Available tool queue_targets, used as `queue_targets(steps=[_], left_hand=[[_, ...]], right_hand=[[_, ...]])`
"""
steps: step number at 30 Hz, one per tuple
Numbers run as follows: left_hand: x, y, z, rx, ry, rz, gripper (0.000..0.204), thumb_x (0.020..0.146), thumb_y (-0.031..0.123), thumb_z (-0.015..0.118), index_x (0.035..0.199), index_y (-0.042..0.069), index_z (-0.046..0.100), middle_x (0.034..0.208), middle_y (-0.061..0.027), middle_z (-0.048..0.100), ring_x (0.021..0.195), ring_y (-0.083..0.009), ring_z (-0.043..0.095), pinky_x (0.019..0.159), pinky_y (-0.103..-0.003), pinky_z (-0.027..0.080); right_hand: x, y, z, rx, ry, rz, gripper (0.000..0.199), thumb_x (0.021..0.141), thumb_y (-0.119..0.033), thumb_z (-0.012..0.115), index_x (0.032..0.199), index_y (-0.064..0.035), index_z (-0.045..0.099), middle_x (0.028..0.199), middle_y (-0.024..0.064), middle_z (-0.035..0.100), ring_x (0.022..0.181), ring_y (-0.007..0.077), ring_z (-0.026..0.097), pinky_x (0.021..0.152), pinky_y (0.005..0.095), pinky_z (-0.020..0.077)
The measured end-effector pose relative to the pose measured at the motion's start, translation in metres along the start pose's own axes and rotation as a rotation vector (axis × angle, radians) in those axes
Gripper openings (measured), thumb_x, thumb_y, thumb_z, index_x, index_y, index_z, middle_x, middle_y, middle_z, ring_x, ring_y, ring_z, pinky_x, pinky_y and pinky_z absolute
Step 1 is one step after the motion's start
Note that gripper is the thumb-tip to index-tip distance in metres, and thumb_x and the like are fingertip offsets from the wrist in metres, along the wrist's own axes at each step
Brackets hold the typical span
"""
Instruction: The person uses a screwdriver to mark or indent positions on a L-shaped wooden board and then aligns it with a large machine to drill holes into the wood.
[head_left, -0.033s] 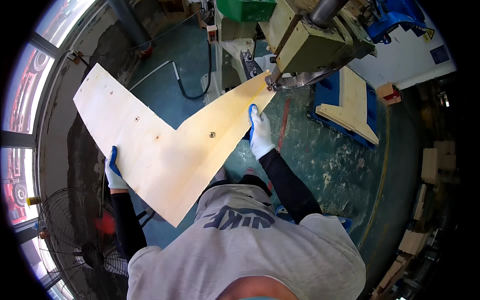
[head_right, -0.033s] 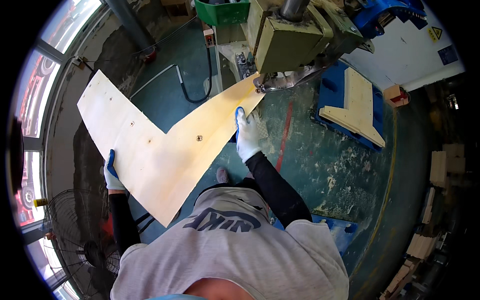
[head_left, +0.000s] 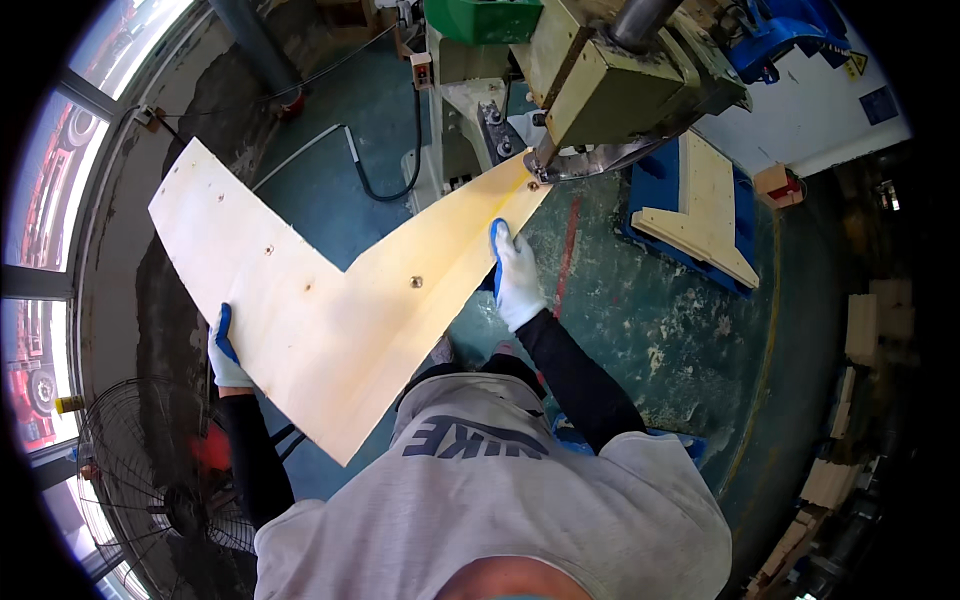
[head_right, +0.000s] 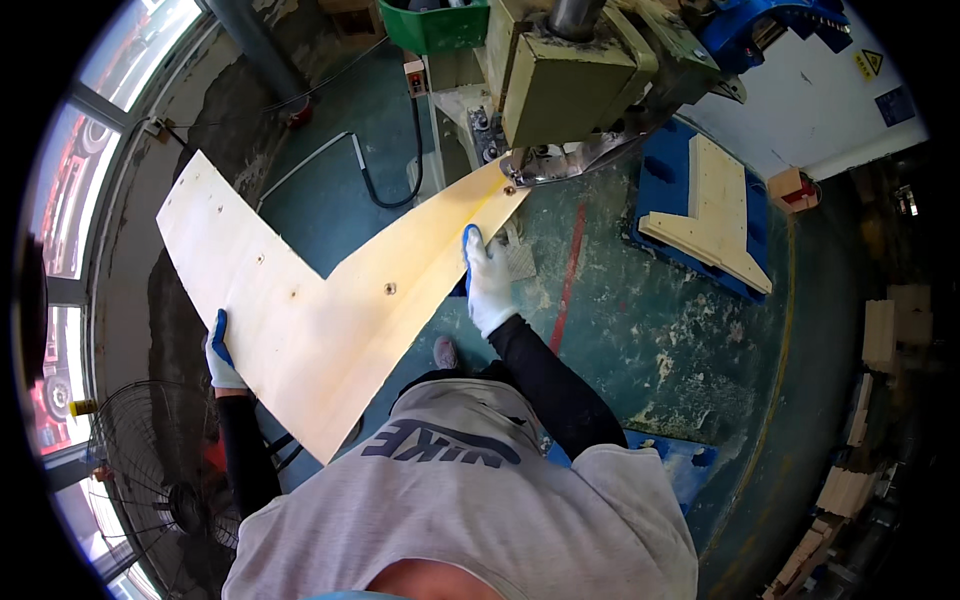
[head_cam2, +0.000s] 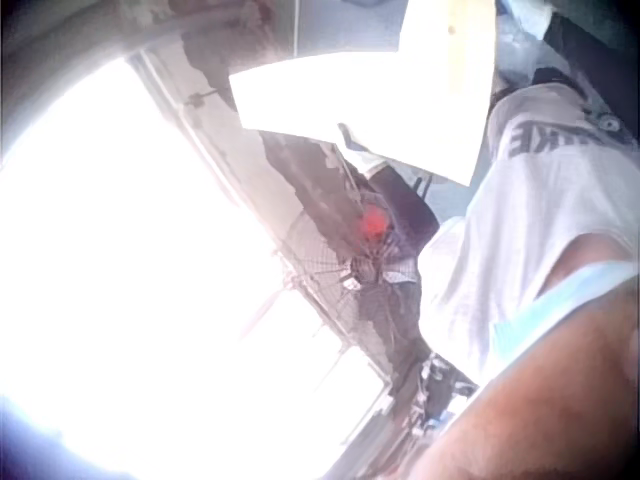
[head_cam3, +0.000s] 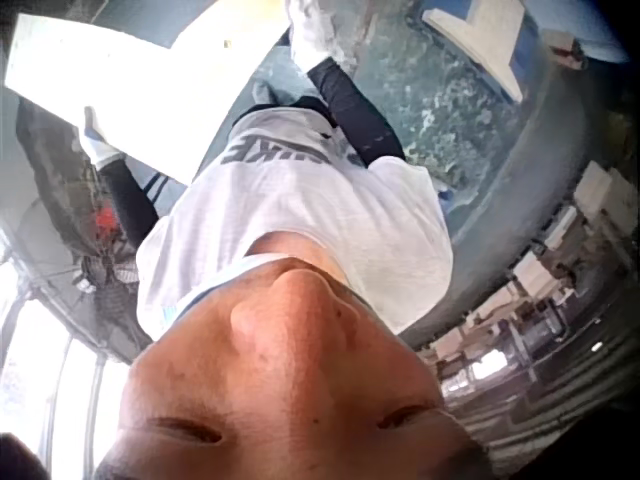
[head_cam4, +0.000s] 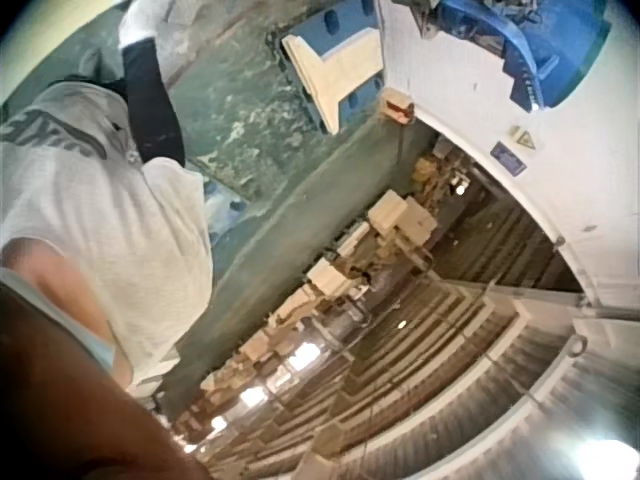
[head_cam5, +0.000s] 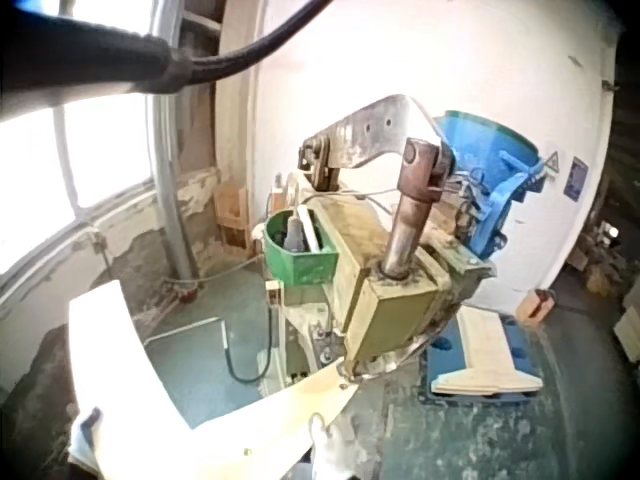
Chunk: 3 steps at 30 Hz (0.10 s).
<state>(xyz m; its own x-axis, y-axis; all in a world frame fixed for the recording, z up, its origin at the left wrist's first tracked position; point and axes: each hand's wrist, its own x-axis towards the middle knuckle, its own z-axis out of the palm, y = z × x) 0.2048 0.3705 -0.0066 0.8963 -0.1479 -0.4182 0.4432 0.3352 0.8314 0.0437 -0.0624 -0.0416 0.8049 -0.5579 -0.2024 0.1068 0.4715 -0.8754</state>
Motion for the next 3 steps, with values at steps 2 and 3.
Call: queue_targets(steps=[2,3], left_hand=[[-0.009,-0.003,-0.030,-0.054,-0.085,-0.078,0.057,0.098,0.029,0.063,0.143,-0.003,0.048,0.134,-0.0202,0.062,0.116,-0.0313,0.065,0.103,-0.043,0.052],[-0.001,-0.009,-0.012,-0.040,-0.116,-0.091,0.057,0.098,0.029,0.063,0.143,-0.003,0.048,0.134,-0.0202,0.062,0.116,-0.0313,0.065,0.103,-0.043,0.052]], right_hand=[[-0.043,-0.006,0.002,0.031,-0.052,0.078,0.049,0.105,-0.027,0.055,0.142,0.0035,0.046,0.132,0.0088,0.059,0.119,0.0159,0.059,0.104,0.0303,0.0454],[-0.056,0.002,0.002,0.109,-0.026,0.085,0.057,0.103,-0.025,0.058,0.148,0.0034,0.039,0.142,0.0103,0.052,0.130,0.0183,0.052,0.110,0.0303,0.0392]])
